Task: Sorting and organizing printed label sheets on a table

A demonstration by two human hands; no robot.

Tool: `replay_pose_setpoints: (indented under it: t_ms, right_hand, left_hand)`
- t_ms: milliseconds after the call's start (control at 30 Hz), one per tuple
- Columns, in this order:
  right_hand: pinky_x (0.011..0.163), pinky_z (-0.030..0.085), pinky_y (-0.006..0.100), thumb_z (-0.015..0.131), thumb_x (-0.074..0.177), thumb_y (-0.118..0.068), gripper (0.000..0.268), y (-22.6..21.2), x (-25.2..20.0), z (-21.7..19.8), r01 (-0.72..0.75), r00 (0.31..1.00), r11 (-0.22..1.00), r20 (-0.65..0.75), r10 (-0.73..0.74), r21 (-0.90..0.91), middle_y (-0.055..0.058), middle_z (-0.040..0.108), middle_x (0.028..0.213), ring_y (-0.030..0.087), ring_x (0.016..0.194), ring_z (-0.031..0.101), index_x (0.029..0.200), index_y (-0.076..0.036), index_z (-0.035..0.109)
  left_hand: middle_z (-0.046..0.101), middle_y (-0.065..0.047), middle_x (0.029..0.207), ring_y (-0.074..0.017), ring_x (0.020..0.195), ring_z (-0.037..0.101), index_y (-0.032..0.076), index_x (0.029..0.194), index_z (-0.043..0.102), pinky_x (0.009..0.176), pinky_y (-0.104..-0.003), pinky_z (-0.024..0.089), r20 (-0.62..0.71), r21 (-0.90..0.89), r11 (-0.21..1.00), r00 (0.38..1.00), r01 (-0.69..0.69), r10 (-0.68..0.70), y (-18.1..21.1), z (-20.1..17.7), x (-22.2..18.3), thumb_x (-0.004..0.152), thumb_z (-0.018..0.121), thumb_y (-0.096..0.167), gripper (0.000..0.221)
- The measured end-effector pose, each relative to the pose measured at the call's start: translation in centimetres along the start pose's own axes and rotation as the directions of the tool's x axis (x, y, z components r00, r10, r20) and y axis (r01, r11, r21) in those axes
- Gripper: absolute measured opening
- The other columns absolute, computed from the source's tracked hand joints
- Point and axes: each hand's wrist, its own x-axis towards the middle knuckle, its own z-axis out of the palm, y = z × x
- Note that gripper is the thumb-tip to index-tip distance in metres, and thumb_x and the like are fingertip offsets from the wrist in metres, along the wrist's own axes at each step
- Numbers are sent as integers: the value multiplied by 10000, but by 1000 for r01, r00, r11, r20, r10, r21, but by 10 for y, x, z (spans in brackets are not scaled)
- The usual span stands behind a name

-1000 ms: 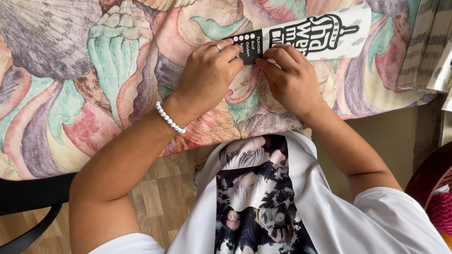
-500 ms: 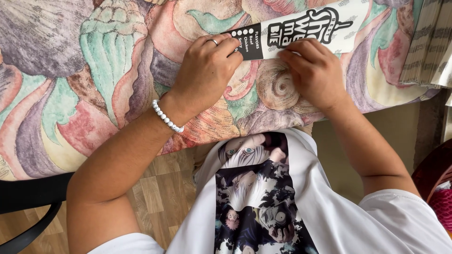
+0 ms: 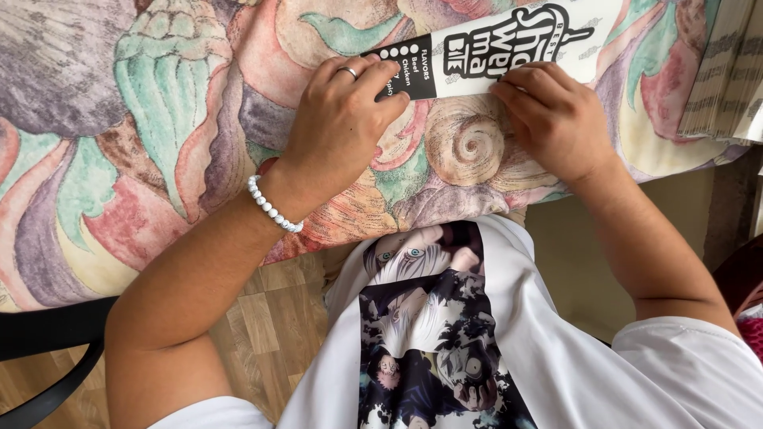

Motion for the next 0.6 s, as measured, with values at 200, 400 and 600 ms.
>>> replay_pose_setpoints:
  t_ms: [200,400,600]
  right_hand:
    - [784,603,321,709,1064,110,176,15,-20,-5,-1,1000,997,24,3,-71,113,734,1170,284,1024,715,1174,15,808]
    - [782,606,350,665,1073,135,161,16,-20,-1,20,1000,999,3,-20,-38,141,695,1148,307,986,689,1164,62,776]
    - [779,604,342,670,1085,120,145,19,-23,-6,8,1000,999,17,-7,-54,133,687,1138,297,977,683,1157,56,778]
  left_hand:
    - [717,-149,1174,-342,1138,647,60,945,744,1038,-478,499,-25,35,999,999,-23,24,5,-3,1,965,717,4,66]
    - [667,-207,1313,-377,1279,598,-18,1023,698,1027,-439,564,45,-34,999,999,-27,28,9,1,-1,986,626,-73,98]
    - [658,-217,1346,-397,1286,615,13,1102,699,924,-426,615,62,-45,999,998,-8,11,10,3,0,1012,599,-36,144]
